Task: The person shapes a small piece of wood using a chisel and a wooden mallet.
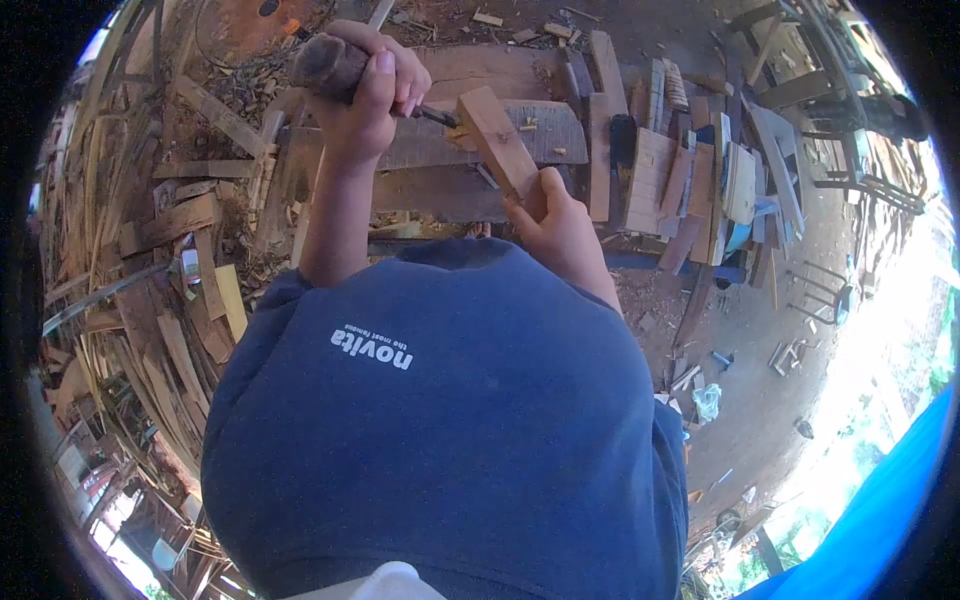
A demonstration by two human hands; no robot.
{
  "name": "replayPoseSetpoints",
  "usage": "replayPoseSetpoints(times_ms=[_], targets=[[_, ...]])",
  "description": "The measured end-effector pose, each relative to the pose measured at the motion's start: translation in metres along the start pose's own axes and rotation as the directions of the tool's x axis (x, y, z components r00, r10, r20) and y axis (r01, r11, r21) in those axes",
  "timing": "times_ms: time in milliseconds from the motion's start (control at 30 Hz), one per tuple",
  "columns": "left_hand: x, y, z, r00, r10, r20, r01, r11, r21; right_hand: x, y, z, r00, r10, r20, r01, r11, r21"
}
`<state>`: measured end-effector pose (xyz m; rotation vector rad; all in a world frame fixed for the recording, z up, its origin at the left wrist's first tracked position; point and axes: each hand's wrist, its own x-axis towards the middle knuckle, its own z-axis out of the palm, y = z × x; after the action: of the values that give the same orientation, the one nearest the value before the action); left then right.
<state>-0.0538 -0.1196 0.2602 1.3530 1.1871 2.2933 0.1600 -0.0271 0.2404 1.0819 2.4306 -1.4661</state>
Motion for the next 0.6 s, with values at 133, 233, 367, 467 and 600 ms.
replayPoseSetpoints(times_ms=[133,233,367,467,600], targets=[[-0.001,0.003,0.002,0.999,-0.04,-0.033,0.041,0.999,0.03,0.0,0.003,-0.011,0.995,-0.062,-0.081,0.063,0.998,0.021],[0.002,0.006,0.005,0.998,-0.026,-0.056,0.03,0.997,0.07,-0.003,-0.031,-0.047,0.983,-0.12,-0.141,0.13,0.99,0.062],[0.001,0.006,0.006,0.988,-0.084,-0.132,0.101,0.987,0.122,-0.007,-0.078,-0.087,0.912,-0.324,-0.252,0.363,0.923,0.129],[0.001,0.007,0.006,0.996,-0.079,-0.048,0.081,0.996,0.023,-0.019,-0.126,-0.109,0.825,-0.52,-0.22,0.544,0.837,0.06],[0.001,0.007,0.005,0.984,-0.134,-0.116,0.131,0.991,-0.036,-0.023,-0.163,-0.113,0.605,-0.788,-0.119,0.778,0.616,-0.125]])
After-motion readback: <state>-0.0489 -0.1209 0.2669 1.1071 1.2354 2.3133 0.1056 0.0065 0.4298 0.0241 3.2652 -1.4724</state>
